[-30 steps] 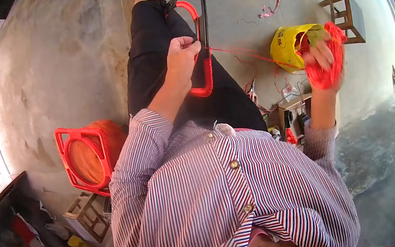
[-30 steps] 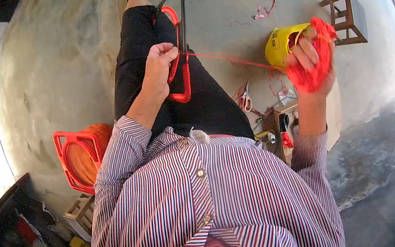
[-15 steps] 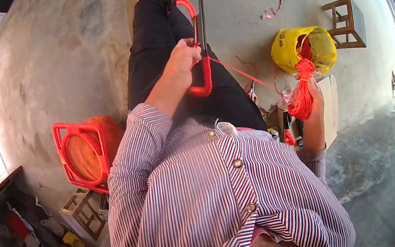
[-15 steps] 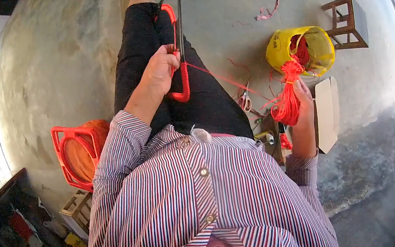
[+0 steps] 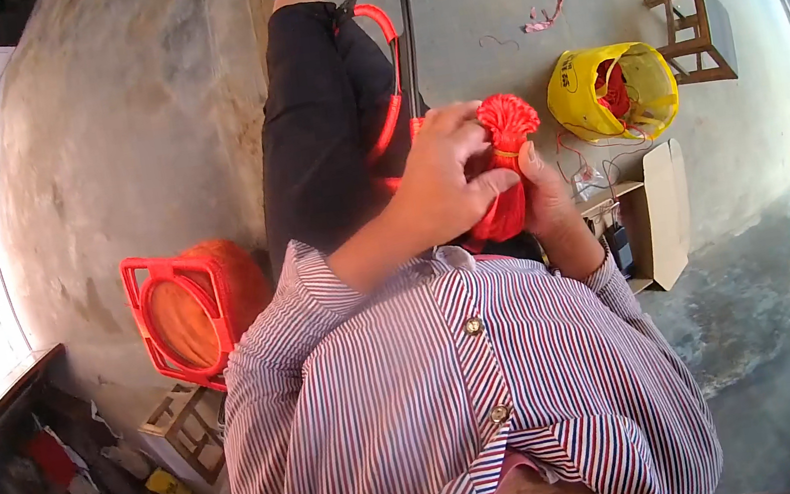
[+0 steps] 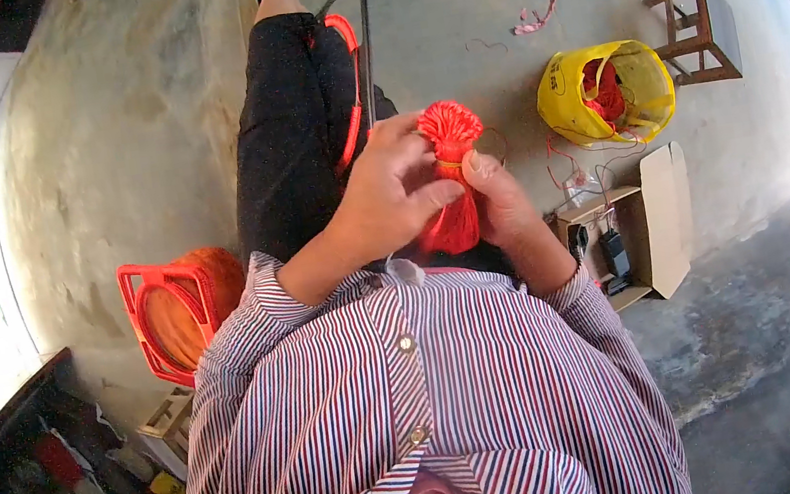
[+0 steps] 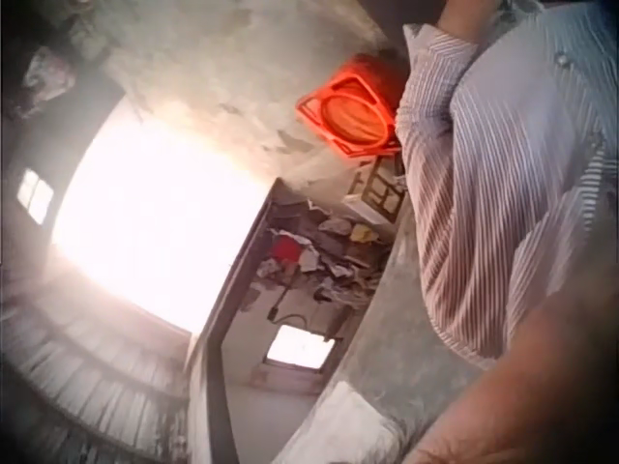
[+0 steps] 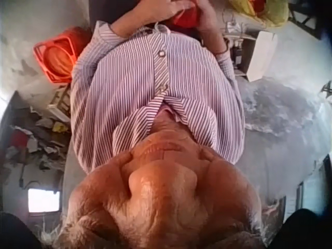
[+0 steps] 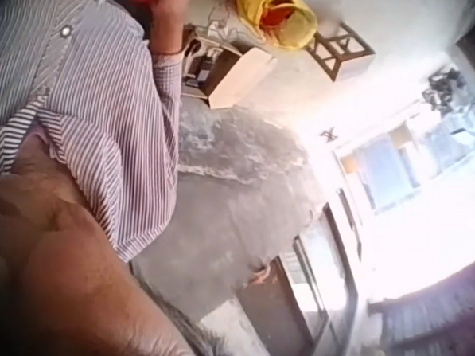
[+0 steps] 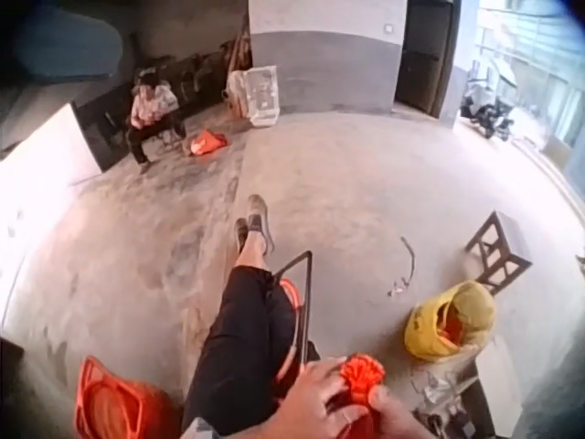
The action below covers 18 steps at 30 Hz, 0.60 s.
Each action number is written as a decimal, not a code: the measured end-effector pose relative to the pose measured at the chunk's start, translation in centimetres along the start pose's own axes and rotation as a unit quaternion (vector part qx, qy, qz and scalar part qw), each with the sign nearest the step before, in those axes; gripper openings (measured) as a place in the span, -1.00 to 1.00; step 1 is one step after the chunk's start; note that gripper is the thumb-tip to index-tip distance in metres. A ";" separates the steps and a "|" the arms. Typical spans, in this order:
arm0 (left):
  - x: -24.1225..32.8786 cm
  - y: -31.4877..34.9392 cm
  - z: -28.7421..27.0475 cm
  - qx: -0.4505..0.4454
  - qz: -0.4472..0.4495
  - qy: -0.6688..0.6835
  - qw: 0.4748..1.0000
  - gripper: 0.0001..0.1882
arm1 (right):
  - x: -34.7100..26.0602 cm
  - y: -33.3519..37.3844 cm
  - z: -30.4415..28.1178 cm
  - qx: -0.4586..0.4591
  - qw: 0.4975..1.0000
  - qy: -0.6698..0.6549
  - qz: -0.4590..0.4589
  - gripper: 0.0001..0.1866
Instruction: Wrapping a red string around a circular black frame.
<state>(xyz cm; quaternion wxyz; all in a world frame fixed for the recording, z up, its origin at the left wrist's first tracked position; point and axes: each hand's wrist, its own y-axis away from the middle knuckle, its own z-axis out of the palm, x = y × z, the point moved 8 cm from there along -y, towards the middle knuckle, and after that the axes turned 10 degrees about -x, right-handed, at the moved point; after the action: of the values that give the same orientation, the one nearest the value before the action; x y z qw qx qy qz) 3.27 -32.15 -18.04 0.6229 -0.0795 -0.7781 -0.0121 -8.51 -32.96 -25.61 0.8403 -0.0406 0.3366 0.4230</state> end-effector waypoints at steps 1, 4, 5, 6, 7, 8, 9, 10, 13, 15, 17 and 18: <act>-1.1 0.0 0.2 0.016 -0.062 0.248 0.967 -0.60 | 0.1 -0.4 1.1 -0.022 0.999 0.039 0.011 -0.45; -1.7 -0.6 -4.5 0.106 -0.031 0.470 0.876 -0.62 | -0.7 -2.5 1.2 -0.115 0.980 0.160 0.033 -0.43; -1.4 -0.8 -6.7 0.135 -0.012 0.489 0.862 -0.64 | -1.3 -2.6 0.8 -0.151 0.983 0.093 0.036 -0.45; -1.1 -0.8 -9.1 0.164 0.009 0.506 0.846 -0.65 | -1.9 -2.7 1.1 -0.188 0.981 0.027 0.039 -0.47; -1.2 -0.2 -11.7 0.192 0.036 0.457 0.868 -0.66 | -2.8 -3.5 -0.1 -0.072 0.997 -0.003 -0.024 -0.57; -1.4 0.1 -13.7 0.217 0.065 0.406 0.885 -0.67 | -3.2 -4.2 -0.7 -0.074 0.997 -0.003 -0.027 -0.57; -1.5 0.5 -14.9 0.249 0.065 0.269 0.928 -0.68 | -3.4 -5.3 -1.9 -0.069 0.994 0.080 0.002 -0.62; -1.9 0.9 -15.2 0.246 0.067 0.267 0.929 -0.68 | -3.6 -6.5 -2.9 -0.062 0.985 0.161 0.031 -0.67; -0.2 1.2 -11.3 0.038 0.062 -0.404 0.912 -0.70 | -3.4 -8.4 -2.7 -0.010 0.935 0.340 0.102 -0.72; -1.8 1.8 -9.3 -0.035 0.020 -0.418 0.907 -0.72 | -2.4 -9.0 -2.3 -0.012 0.863 0.484 0.146 -0.70; -4.2 1.6 -6.7 -0.122 -0.053 -0.384 0.914 -0.74 | -0.2 -9.5 -0.5 -0.161 0.769 0.612 0.094 -0.52; -4.5 1.2 -6.1 -0.121 -0.053 -0.384 0.914 -0.74 | 0.2 -10.0 -0.7 -0.161 0.768 0.612 0.094 -0.52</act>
<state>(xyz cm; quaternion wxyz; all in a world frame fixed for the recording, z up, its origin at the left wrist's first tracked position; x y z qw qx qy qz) 10.26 -32.17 -21.19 0.2604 -0.1112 -0.9530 -0.1080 -1.46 -39.44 -28.44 0.3935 -0.3940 0.7088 0.4330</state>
